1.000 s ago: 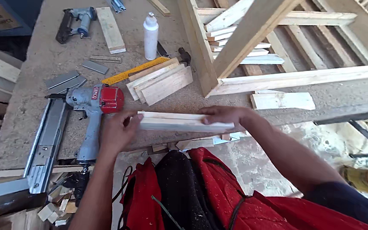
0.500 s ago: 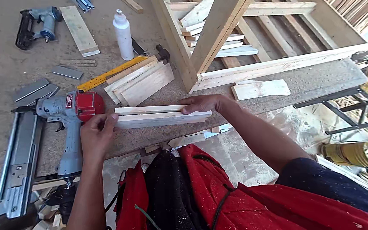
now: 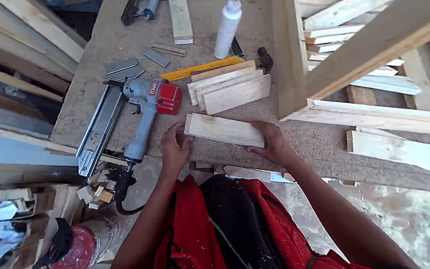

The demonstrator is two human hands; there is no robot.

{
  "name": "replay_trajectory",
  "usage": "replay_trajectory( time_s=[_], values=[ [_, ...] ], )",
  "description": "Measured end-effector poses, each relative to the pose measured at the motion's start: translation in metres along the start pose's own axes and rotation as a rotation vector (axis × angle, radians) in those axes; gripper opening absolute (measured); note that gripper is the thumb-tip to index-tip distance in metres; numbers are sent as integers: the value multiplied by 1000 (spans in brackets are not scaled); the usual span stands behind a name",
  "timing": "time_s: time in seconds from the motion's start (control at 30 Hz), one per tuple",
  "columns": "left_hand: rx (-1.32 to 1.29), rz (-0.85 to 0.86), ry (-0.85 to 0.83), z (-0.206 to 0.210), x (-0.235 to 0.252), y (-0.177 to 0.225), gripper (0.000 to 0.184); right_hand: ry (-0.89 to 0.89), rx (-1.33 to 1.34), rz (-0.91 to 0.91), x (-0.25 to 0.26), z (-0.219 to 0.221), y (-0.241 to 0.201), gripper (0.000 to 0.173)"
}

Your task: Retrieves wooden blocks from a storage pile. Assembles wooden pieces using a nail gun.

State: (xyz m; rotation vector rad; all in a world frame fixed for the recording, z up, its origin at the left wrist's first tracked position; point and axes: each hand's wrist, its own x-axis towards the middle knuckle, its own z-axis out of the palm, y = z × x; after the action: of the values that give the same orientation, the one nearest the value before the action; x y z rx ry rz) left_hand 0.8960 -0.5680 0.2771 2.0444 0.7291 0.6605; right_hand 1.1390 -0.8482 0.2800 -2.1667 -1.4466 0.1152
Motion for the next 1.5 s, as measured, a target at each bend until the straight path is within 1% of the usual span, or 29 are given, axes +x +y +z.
replay_trajectory(
  time_s=[0.1, 0.17, 0.23, 0.33, 0.43, 0.5, 0.73, 0.93, 1.03, 1.1, 1.13, 1.2, 1.23, 1.3, 1.37, 1.5],
  values=[
    [-30, 21, 32, 1, -6, -6, 52, 33, 15, -29, -11, 1, 3, 82],
    [-6, 44, 25, 1, -12, -8, 52, 20, 3, -7, -20, -1, 3, 85],
    [29, 23, 31, 3, -16, -8, 52, 10, 2, 9, -24, -1, 3, 87],
    [53, 4, -8, 1, -14, -6, 56, -1, 6, 33, -18, -1, -2, 88],
    [51, 64, -65, -7, -13, -8, 65, -40, 5, 35, -12, -1, -6, 89],
    [43, 74, -74, -8, -12, -11, 66, -49, 12, 31, -11, 1, -5, 89],
    [14, 60, -7, -7, -11, -11, 52, -47, 35, 48, -8, 3, -11, 90],
    [-21, 7, 3, -9, -5, -10, 42, -49, 27, 72, -9, 3, -12, 92],
    [-13, 5, -24, -10, -3, -10, 39, -43, 27, 84, -11, 3, -13, 92],
    [-11, 11, -77, -14, -2, -10, 44, -28, 26, 80, -12, 4, -13, 92],
    [-23, 4, -125, -18, 1, -9, 50, -19, 21, 77, -11, 4, -12, 92],
    [-101, -70, -230, -28, 10, -2, 62, -15, 24, 72, -11, 5, -10, 91],
    [-156, -115, -262, -31, 13, 3, 63, -24, 35, 74, -11, 4, -11, 91],
    [-197, -178, -248, -30, 20, 12, 54, -51, 60, 72, -11, 1, -14, 93],
    [-136, -211, -220, -25, 23, 17, 47, -80, 79, 82, -9, -4, -15, 96],
    [14, -213, -186, -21, 18, 24, 40, -54, 104, 53, -10, -4, -12, 93]
  ],
)
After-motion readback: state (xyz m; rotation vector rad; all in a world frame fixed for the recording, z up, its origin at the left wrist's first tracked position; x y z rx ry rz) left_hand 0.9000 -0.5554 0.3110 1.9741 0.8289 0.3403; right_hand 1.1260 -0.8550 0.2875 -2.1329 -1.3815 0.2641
